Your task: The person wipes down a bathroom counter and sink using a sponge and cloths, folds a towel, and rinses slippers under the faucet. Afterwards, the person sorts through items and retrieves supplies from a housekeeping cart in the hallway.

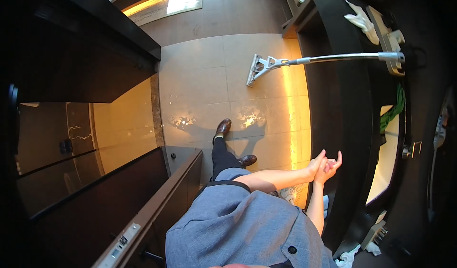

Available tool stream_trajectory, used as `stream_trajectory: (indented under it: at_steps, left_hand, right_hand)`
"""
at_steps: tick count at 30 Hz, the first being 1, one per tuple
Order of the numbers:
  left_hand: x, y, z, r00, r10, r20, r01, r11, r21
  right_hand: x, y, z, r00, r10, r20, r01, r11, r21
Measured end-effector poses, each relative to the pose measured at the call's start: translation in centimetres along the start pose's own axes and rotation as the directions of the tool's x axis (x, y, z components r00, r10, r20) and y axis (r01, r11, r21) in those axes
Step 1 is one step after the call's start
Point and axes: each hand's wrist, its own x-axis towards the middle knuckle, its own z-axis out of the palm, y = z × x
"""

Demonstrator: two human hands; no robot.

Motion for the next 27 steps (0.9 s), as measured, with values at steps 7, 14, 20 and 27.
stream_trajectory:
  at_steps: [7, 14, 20, 27]
  left_hand:
    - [0.3, 11.2, -2.6, 0.996, 0.085, -0.023, -0.088, 0.979, -0.186]
    - [-3.8, 22.1, -5.3, 0.967, -0.168, -0.192, 0.186, 0.979, 0.084]
    - [-4.8, 29.9, -7.0, 0.947, -0.273, -0.17, 0.321, 0.81, 0.491]
    - [-9.0, 35.7, 2.3, 0.549, -0.269, 0.791, -0.137, 0.905, 0.403]
  right_hand:
    - [3.2, -6.7, 9.4, 0.942, -0.025, 0.336, 0.083, 0.984, -0.159]
    - [4.3, -11.9, 12.3, 0.907, -0.27, 0.322, 0.406, 0.765, -0.5]
    - [1.3, -9.5, 6.8, 0.779, 0.313, 0.543, 0.027, 0.848, -0.529]
    - [-4.5, -15.5, -8.8, 0.916, -0.189, 0.354, -0.234, 0.466, 0.853]
